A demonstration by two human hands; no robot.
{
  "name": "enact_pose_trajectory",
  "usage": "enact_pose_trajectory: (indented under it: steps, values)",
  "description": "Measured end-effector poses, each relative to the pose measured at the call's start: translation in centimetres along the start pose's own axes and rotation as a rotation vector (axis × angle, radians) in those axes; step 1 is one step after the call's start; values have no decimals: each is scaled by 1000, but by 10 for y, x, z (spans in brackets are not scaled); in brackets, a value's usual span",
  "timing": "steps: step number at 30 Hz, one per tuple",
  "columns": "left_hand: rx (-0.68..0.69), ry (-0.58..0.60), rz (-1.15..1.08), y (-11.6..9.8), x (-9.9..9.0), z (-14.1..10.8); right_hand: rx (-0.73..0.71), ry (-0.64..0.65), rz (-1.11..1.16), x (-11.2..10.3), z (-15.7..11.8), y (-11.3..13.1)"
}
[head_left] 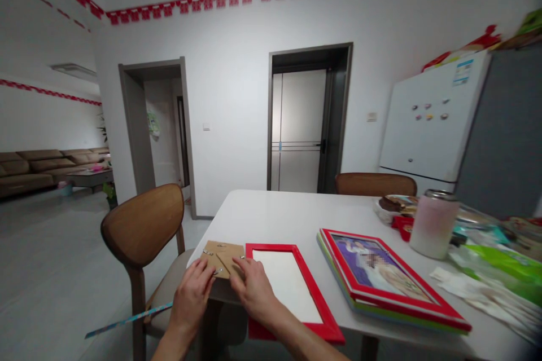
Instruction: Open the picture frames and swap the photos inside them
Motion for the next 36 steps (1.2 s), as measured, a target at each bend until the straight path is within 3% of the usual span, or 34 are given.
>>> enact_pose_trajectory:
  steps: [5,9,12,15,20,31,36]
  values:
    - [211,-149,-96,-59,-13,-4,-27,-39,50,-51,-13,-21]
    - [283,-59,-176,-111,7,-22,-4,-5,-91,-92,-32,-63]
    - [241,64,-225,-132,24,-32,10,45,-201,-103,-43,-89]
    - [139,215,-247,-134,33,-35,-20,74,-267,-100,-49,-101]
    - [3,397,-248,-126,36,-34,-72,52,-361,-93,-46,-100]
    - [39,482,-181,-119,53,-40,-57,-35,-367,-75,-27,-105]
    - [4,493,-213,-114,52,-42,-67,32,-343,-73,-30,-100]
Point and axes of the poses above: each hand's wrist, its own z-axis towards the middle knuckle, its own x-axis out of the palm, y = z × x, the point moved 6 cm from there along z, towards the middle knuckle, and after that the axes turned 14 degrees about -y, right-handed, at the moved point
